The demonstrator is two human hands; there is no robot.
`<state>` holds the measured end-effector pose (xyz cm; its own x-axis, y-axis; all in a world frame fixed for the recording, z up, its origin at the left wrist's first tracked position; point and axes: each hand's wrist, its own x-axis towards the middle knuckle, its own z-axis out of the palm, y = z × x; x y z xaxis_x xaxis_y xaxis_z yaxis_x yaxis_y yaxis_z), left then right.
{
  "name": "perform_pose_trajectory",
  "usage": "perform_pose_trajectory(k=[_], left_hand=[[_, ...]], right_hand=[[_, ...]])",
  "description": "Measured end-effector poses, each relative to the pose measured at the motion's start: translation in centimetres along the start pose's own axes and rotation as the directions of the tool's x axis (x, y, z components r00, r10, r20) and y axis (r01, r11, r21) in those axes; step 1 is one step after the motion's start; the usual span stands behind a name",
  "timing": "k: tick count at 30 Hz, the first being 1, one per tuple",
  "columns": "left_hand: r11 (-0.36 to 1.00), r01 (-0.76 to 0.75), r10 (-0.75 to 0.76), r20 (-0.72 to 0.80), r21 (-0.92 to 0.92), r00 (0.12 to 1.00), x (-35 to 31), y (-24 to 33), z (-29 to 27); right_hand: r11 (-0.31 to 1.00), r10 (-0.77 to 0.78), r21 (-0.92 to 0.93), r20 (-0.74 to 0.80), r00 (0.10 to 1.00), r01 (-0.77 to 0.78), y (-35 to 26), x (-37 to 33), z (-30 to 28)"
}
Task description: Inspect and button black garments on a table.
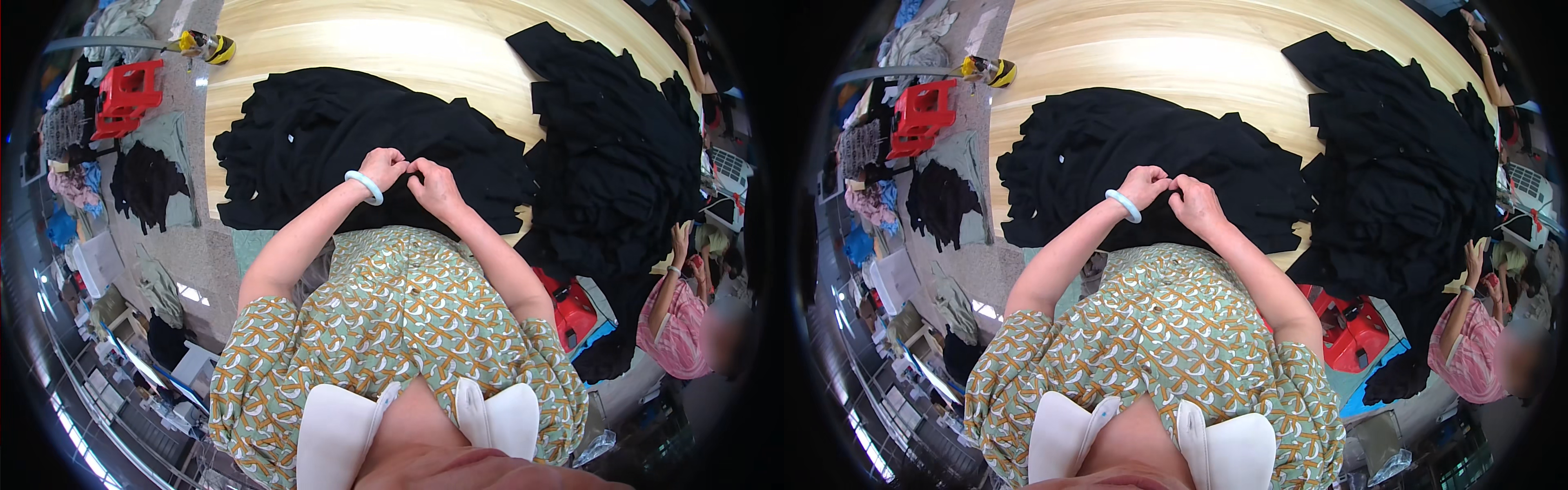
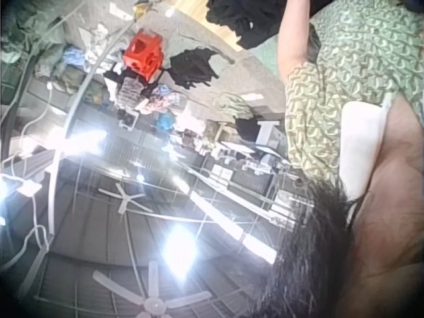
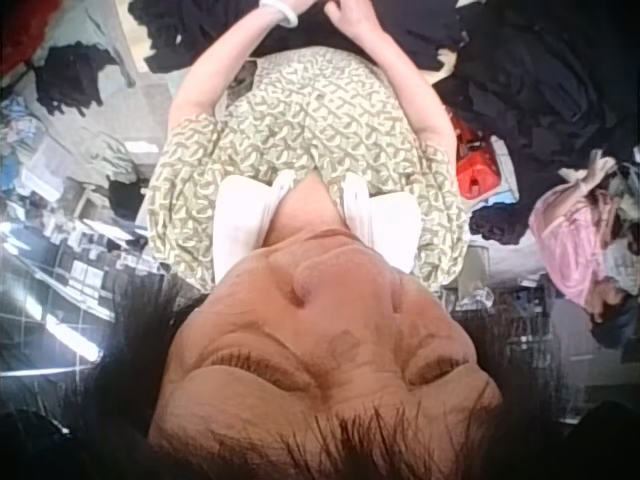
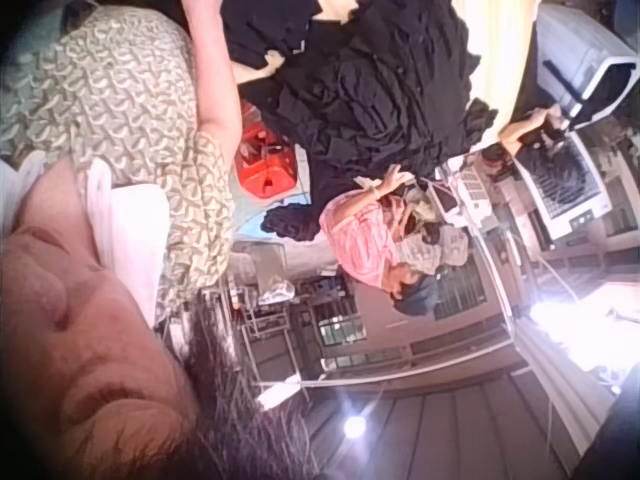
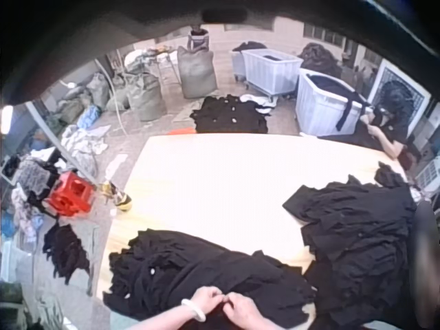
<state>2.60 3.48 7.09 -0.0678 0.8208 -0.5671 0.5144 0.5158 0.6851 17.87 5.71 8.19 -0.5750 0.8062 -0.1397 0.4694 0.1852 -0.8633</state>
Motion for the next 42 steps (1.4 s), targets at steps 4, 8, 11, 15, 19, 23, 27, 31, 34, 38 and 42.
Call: perform_pose_trajectory(k=[4,8,11,15,19,23,27,31,34,38,42], left_hand=[[0.998,0.046,-0.044,0.045,-0.044,0.998,-0.1,0.0,-0.2],[0.989,0.072,-0.061,0.086,-0.132,0.994,-0.2,0.3,-1.2],[0.983,0.065,-0.049,0.099,-0.169,0.994,0.0,0.3,-1.6],[0.98,-0.163,0.162,0.014,0.118,0.987,-0.4,0.7,-1.7],[0.864,-0.369,0.392,0.001,0.342,0.92,-2.2,2.5,-2.5],[0.824,-0.325,0.382,-0.033,0.464,0.923,-2.1,1.6,-1.7],[0.947,-0.246,0.277,-0.137,0.206,0.951,-2.2,1.0,-1.2],[0.983,-0.181,0.18,-0.222,0.014,0.958,-2.5,0.5,-0.7],[0.953,-0.271,0.298,-0.265,0.132,0.917,-2.5,0.6,-0.3],[0.951,-0.221,0.256,-0.152,0.216,0.955,-2.3,0.5,0.0],[0.981,0.072,-0.079,-0.033,-0.179,0.996,-0.3,-1.1,-0.9]], right_hand=[[0.999,0.03,0.045,-0.012,0.999,-0.03,-0.1,0.2,0.1],[0.998,0.059,0.038,-0.045,0.997,-0.057,-0.5,0.4,0.2],[0.995,0.074,-0.067,-0.034,0.997,-0.077,-1.1,0.6,-0.2],[0.969,-0.099,-0.232,-0.04,0.994,0.087,-1.0,0.7,-0.3],[0.954,-0.154,-0.273,-0.095,0.984,0.123,-1.5,1.2,-0.8],[0.94,-0.16,-0.308,-0.026,0.987,0.145,-2.1,1.6,-1.0],[0.956,-0.142,-0.262,-0.023,0.99,0.132,-2.4,2.0,-1.1],[0.969,-0.121,-0.218,-0.005,0.993,0.117,-1.7,1.7,-0.8],[0.967,-0.084,-0.24,0.026,0.996,0.088,-1.1,1.4,-0.3],[0.956,-0.174,-0.251,-0.068,0.982,0.152,-0.1,1.4,0.4],[0.98,-0.151,-0.147,-0.08,0.985,0.138,-0.1,1.2,0.2]])
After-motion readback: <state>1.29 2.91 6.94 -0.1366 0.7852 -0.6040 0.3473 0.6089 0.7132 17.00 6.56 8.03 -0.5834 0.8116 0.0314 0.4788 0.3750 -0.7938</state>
